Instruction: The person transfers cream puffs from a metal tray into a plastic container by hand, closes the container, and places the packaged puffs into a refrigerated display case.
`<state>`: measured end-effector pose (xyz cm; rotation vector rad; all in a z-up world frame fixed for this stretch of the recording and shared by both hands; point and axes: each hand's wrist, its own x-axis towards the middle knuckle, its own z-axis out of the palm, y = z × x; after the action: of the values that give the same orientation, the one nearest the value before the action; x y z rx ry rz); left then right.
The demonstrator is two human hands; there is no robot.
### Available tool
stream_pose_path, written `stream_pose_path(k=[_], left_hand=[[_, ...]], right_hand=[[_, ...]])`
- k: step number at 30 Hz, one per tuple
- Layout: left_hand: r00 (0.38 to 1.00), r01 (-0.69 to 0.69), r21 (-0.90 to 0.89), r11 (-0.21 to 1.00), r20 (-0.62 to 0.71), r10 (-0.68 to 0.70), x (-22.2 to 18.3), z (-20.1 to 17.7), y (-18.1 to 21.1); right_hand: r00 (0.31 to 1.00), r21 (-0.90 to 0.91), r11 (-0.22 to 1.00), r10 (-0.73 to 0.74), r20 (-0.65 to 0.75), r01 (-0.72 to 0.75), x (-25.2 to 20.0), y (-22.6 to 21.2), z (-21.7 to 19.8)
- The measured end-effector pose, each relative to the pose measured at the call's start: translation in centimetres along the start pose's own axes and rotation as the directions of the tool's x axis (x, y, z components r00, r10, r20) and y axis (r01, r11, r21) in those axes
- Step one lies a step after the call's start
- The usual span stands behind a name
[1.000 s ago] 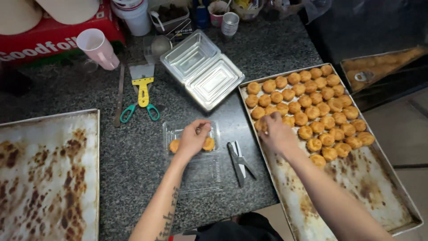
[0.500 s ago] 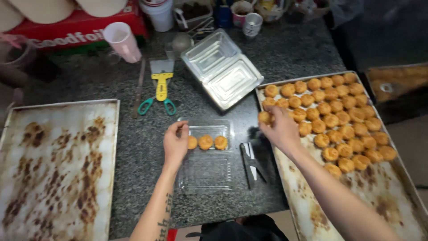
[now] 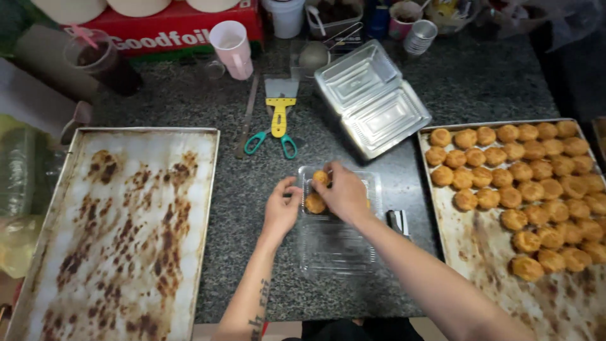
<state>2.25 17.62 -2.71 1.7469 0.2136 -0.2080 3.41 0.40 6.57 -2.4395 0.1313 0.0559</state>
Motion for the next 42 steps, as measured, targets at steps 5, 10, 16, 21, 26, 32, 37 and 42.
stream_pose_path(k=[5,10,16,21,26,32,37,42], left_hand=[[1.0,0.01,-0.008,1.0,0.019,-0.01,0.1,-0.5,-0.1],[0.999,-0.038,0.041,0.998,0.004,0.038,0.8,-0.7,-0.7],[0.958,-0.228,0.161,0.96,-0.141,0.251,1.2,1.0,3.3],[0.956,-0.279,0.122,0.952,-0.063,0.288,1.4,5.6,5.6],[0.952,-0.306,0.15,0.94,0.024,0.306,0.5,8.2,6.9],[0.959,-0.282,0.2,0.938,0.029,0.282,0.0,8.3,6.5],[0.964,-0.258,0.191,0.947,-0.014,0.265,0.1,7.5,5.8],[0.975,-0.191,0.066,0.979,-0.106,0.197,0.8,5.7,3.6]], right_hand=[[0.996,-0.171,0.982,-0.09,-0.028,0.084,-0.1,-0.1,2.3],[0.992,-0.143,0.983,-0.119,-0.041,0.112,-0.7,0.1,0.6],[0.978,0.004,0.996,-0.087,-0.189,0.09,-0.6,5.7,-4.8],[0.894,-0.313,0.942,-0.036,-0.447,-0.118,-0.3,14.0,-11.0],[0.944,-0.468,0.873,-0.029,-0.328,-0.136,-1.4,20.3,-13.7],[0.986,-0.578,0.815,-0.061,-0.157,-0.042,-2.0,19.7,-14.1],[0.982,-0.546,0.837,-0.075,-0.171,-0.031,-1.9,19.4,-14.2],[0.96,-0.106,0.994,-0.021,-0.281,-0.01,-1.1,14.3,-13.6]])
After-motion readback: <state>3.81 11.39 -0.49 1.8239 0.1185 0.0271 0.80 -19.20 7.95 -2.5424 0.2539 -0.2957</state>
